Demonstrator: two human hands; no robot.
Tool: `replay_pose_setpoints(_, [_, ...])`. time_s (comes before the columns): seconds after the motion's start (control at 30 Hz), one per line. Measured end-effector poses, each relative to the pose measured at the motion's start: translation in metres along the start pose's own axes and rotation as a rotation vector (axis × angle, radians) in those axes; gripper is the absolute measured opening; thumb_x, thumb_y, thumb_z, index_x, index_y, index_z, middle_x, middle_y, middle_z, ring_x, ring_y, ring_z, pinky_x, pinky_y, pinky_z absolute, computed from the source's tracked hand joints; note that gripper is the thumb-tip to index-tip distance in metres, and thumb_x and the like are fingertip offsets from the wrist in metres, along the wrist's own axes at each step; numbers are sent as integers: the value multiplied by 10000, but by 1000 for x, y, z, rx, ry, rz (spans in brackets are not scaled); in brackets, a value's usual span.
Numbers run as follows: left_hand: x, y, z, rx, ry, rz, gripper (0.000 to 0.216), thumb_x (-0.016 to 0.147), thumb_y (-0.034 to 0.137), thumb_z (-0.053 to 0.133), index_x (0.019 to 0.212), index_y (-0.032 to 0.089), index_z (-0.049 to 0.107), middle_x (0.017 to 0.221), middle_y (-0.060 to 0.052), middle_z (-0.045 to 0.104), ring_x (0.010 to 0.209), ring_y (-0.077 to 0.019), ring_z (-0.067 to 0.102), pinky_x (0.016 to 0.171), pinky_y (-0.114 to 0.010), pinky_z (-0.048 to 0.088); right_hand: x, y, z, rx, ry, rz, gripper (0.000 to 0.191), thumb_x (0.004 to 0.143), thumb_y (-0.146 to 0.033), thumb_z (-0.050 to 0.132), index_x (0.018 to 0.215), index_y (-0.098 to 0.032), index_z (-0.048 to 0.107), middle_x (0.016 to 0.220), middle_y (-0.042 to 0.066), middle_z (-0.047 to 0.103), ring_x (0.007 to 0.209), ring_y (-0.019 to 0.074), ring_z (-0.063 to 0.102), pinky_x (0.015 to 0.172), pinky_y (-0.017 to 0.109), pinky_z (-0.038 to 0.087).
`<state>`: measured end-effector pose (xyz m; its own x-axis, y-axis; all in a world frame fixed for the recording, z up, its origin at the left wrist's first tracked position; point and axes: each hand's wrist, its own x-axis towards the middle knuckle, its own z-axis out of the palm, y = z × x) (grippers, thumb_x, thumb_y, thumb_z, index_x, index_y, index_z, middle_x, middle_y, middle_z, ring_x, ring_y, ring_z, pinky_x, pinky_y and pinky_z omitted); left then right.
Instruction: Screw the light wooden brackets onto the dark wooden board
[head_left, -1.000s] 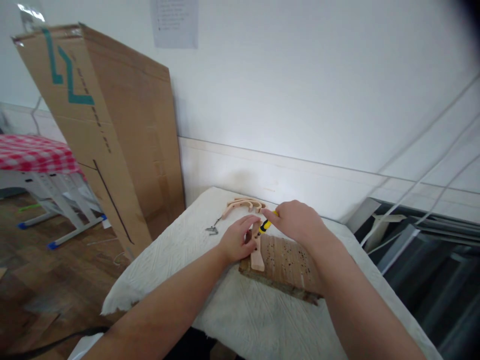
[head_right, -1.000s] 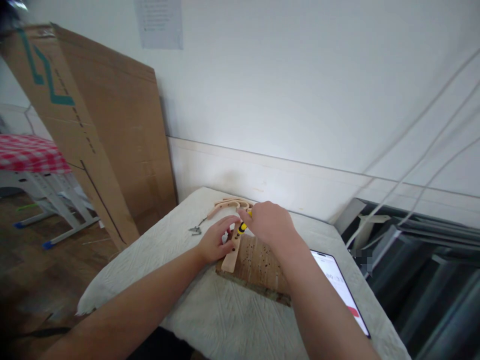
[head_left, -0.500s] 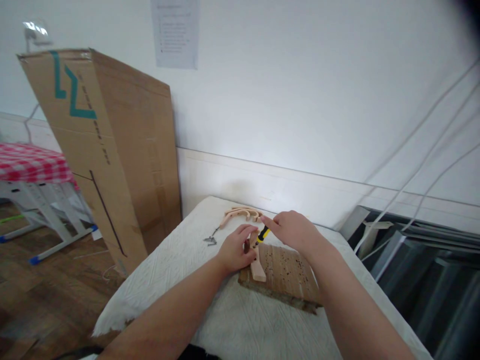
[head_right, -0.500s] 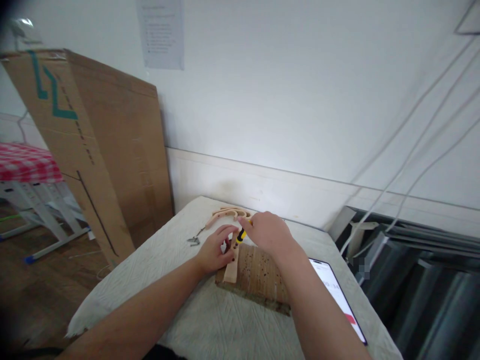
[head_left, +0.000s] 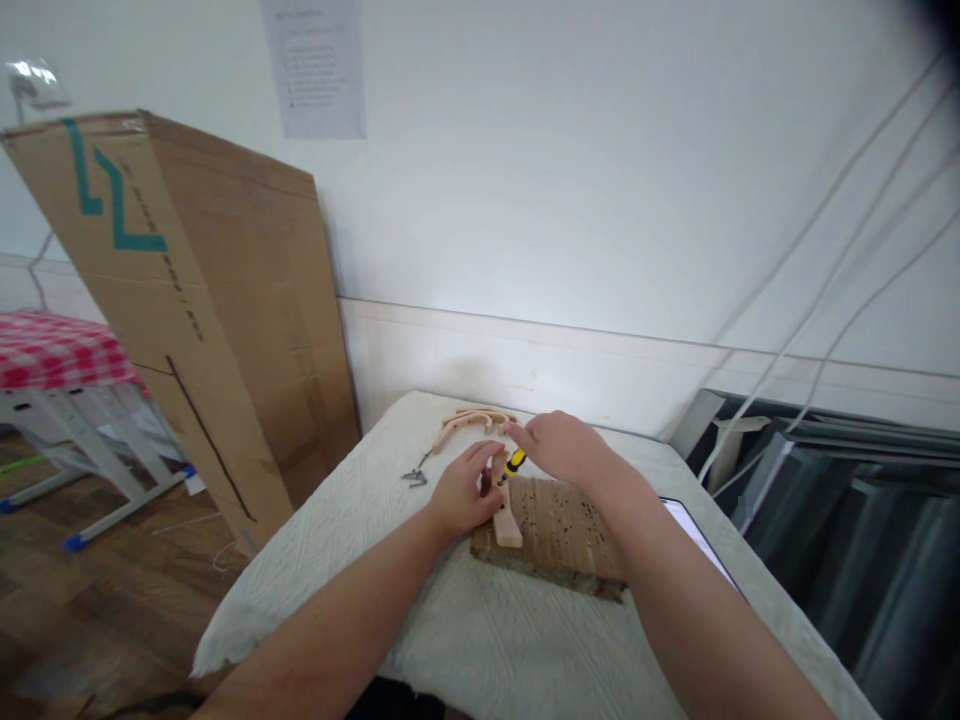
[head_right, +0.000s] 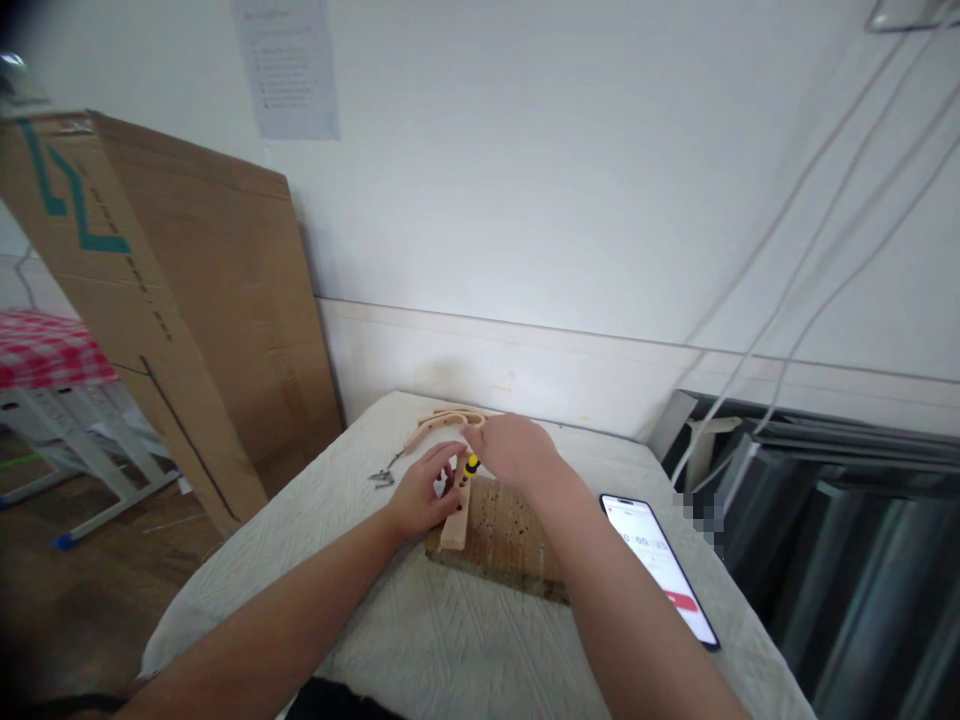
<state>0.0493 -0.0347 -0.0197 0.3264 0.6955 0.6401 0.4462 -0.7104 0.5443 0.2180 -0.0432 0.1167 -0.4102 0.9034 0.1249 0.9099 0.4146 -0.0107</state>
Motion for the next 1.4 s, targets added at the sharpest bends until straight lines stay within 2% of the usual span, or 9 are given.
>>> replay_pose_setpoints(0.13, [0,-2,-2,10,-4,33,672,646,96,536,1309,175,459,1330,-116,519,1057,-237,562,850,-367,499,0,5,6,215,14,-88,419,957,-433,308,1130,-146,559,994,132,699,892,222,647,740,305,435])
replay_pose_setpoints(0.27, [-1,-3,-3,12,2,47,650,668,116,538,1313,166,474,1343,-120,524,1169,-265,516,936,-407,465,-6,2,-2,303,-63,-237,351,956,-320,313,1090,-160,596,1058,113,688,932,187,632,786,270,428])
replay_pose_setpoints(0.43, [-2,-4,-2,40,1,26,668,670,135,546,1332,159,461,1338,-129,528,1149,-270,529,925,-420,473,0,-8,-6,-21,-17,21,608,935,-547,249,859,-146,700,901,185,703,893,292,659,729,357,447])
replay_pose_setpoints(0.7, [0,-5,-2,46,0,20,628,700,171,551,1322,165,469,1320,-130,540,1097,-259,549,910,-415,471,-7,-1,0,159,-21,-106,464,957,-382,291,1302,-125,465,1153,186,652,993,247,640,783,322,445])
replay_pose_setpoints(0.8, [1,-2,-2,41,-14,13,587,722,187,552,1303,161,478,1295,-129,554,1078,-253,556,900,-405,475,-11,-1,-8,80,-38,-167,410,946,-328,311,1133,-125,615,1025,170,697,904,238,660,736,310,453])
replay_pose_setpoints(0.9, [2,-1,-3,43,-18,17,589,719,186,547,1302,159,469,1283,-127,560,1069,-251,557,889,-403,478,-9,-5,-13,-63,16,-38,573,923,-536,293,868,-148,712,851,173,708,832,288,670,673,349,466])
replay_pose_setpoints(1.03, [2,-2,-2,41,-5,19,606,693,164,542,1294,140,473,1274,-137,565,1072,-253,554,892,-405,474,-4,-8,-9,-102,46,108,689,897,-642,234,875,-156,722,869,187,703,843,305,671,675,372,471])
replay_pose_setpoints(1.23, [1,-2,-1,62,4,-1,575,733,204,545,1300,152,469,1248,-130,579,1064,-249,559,875,-396,481,-7,1,-7,195,49,-221,398,959,-376,329,1153,-173,612,1090,128,683,996,224,626,816,320,442])
replay_pose_setpoints(1.4, [0,0,-3,71,-16,19,575,718,177,525,1290,171,471,1281,-116,560,1087,-244,552,892,-388,477,-11,2,-10,174,-28,-269,366,921,-379,386,970,-174,686,951,117,709,871,229,645,731,325,459])
